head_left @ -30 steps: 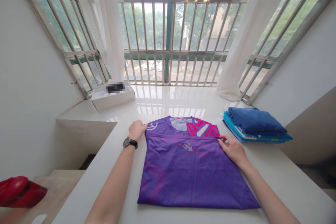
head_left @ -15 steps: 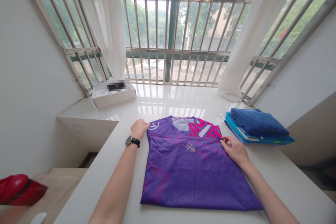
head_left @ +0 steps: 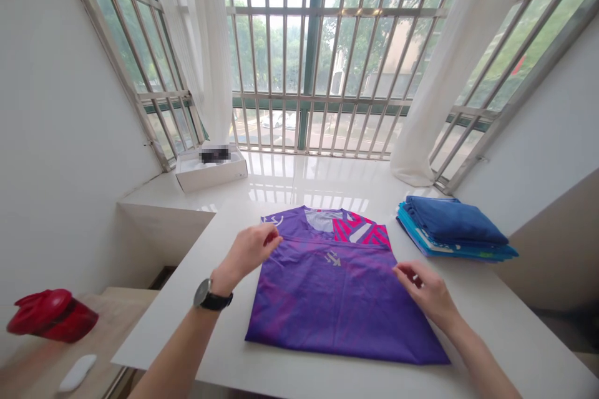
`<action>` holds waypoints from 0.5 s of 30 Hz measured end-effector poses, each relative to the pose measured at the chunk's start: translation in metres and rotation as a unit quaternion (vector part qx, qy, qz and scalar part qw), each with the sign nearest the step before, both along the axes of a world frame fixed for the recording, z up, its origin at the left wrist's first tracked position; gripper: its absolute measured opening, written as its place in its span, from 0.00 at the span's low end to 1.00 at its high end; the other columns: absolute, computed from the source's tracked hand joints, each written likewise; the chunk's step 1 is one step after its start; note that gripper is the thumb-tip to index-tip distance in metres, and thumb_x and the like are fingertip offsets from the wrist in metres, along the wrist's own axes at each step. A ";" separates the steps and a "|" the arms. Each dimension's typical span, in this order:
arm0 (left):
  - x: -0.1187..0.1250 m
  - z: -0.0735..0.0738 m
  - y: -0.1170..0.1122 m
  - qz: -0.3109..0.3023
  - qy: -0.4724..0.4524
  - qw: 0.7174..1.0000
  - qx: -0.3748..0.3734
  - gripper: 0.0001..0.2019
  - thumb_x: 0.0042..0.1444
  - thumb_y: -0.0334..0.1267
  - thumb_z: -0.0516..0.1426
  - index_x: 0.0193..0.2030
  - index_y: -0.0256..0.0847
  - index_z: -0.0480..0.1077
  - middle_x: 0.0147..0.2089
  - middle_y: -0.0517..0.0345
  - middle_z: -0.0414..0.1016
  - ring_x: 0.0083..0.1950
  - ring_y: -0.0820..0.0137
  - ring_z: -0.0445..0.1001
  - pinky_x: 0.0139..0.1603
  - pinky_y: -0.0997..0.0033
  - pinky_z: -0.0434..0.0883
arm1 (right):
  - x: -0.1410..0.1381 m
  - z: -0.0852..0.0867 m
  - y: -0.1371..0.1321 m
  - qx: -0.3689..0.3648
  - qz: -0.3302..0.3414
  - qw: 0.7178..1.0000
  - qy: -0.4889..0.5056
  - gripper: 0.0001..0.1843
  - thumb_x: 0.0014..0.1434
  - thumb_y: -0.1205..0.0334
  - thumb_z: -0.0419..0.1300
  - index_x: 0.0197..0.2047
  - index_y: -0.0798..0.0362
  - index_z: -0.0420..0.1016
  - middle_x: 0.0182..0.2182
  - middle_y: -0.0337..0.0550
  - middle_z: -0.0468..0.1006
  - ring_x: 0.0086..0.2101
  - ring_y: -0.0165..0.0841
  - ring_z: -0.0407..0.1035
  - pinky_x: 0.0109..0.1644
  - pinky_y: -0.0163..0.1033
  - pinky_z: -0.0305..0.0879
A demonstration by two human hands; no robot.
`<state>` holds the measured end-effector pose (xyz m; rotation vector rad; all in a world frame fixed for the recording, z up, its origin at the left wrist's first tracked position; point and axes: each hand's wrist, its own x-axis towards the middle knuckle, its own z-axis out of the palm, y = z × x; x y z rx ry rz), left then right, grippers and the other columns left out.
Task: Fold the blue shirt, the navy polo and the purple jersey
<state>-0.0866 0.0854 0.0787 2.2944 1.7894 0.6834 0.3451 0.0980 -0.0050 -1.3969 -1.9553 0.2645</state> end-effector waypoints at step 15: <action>-0.001 -0.100 -0.167 -0.094 0.052 0.987 0.117 0.16 0.60 0.40 0.60 0.55 0.47 0.71 0.55 0.54 0.77 0.56 0.61 0.75 0.55 0.64 0.76 | 0.024 -0.035 -0.135 0.130 0.083 0.970 -0.185 0.14 0.55 0.48 0.67 0.43 0.43 0.81 0.40 0.43 0.83 0.40 0.39 0.79 0.44 0.36 0.77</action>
